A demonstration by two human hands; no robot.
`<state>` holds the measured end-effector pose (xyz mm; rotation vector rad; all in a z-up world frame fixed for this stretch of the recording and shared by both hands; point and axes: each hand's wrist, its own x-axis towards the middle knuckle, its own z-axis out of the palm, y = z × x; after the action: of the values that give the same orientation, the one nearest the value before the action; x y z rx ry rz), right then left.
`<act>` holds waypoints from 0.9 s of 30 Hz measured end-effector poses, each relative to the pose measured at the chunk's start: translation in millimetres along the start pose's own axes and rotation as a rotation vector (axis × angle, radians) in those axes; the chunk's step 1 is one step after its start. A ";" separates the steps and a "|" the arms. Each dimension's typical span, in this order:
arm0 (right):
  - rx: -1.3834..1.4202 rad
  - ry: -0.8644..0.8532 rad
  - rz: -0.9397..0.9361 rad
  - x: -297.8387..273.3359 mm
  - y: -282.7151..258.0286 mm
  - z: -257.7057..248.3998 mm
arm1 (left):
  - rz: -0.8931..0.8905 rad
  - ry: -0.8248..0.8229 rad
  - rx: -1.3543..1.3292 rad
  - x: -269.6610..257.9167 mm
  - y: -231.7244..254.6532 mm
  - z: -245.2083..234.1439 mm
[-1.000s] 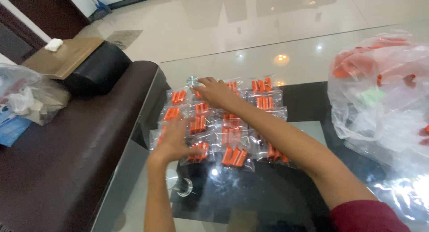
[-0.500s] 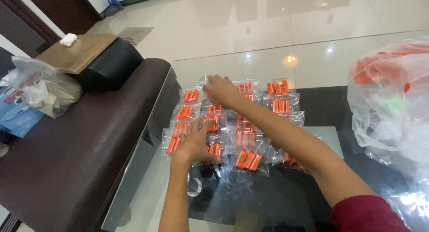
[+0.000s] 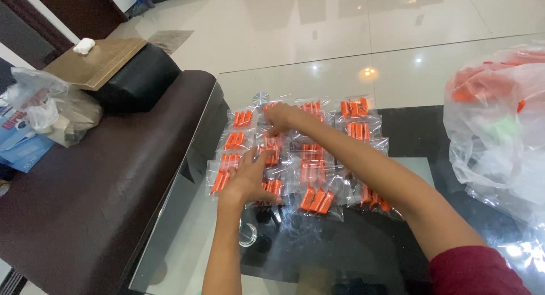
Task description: The person picks up orange-colored items from a large bag and places several of them into individual clear plastic bags, arranging the filled bags in rows on a table.
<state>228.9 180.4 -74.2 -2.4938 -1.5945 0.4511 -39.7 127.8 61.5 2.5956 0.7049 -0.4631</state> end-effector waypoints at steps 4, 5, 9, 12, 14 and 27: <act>-0.043 0.051 0.025 -27.3 -12.8 -45.1 | 0.016 0.030 -0.029 -1.1 3.7 -0.1; -0.031 0.079 0.003 -25.5 -9.1 -44.9 | 0.031 0.037 -0.047 2.0 1.5 2.2; 0.049 0.024 -0.017 -34.0 -5.2 -51.3 | 0.054 0.044 -0.087 -0.2 3.5 1.5; -0.002 0.087 -0.033 -29.4 1.7 -46.9 | 0.050 0.045 -0.068 0.5 3.8 0.8; -0.012 0.077 -0.045 -32.4 -1.4 -49.5 | 0.056 0.038 -0.071 12.4 -9.4 11.0; -0.044 -0.068 -0.081 -84.7 -29.5 -39.8 | 0.001 0.080 0.019 36.6 -59.5 14.0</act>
<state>183.4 117.8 -13.8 -2.4593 -1.7422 0.4996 -44.7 183.0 16.6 2.6450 0.7288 -0.3696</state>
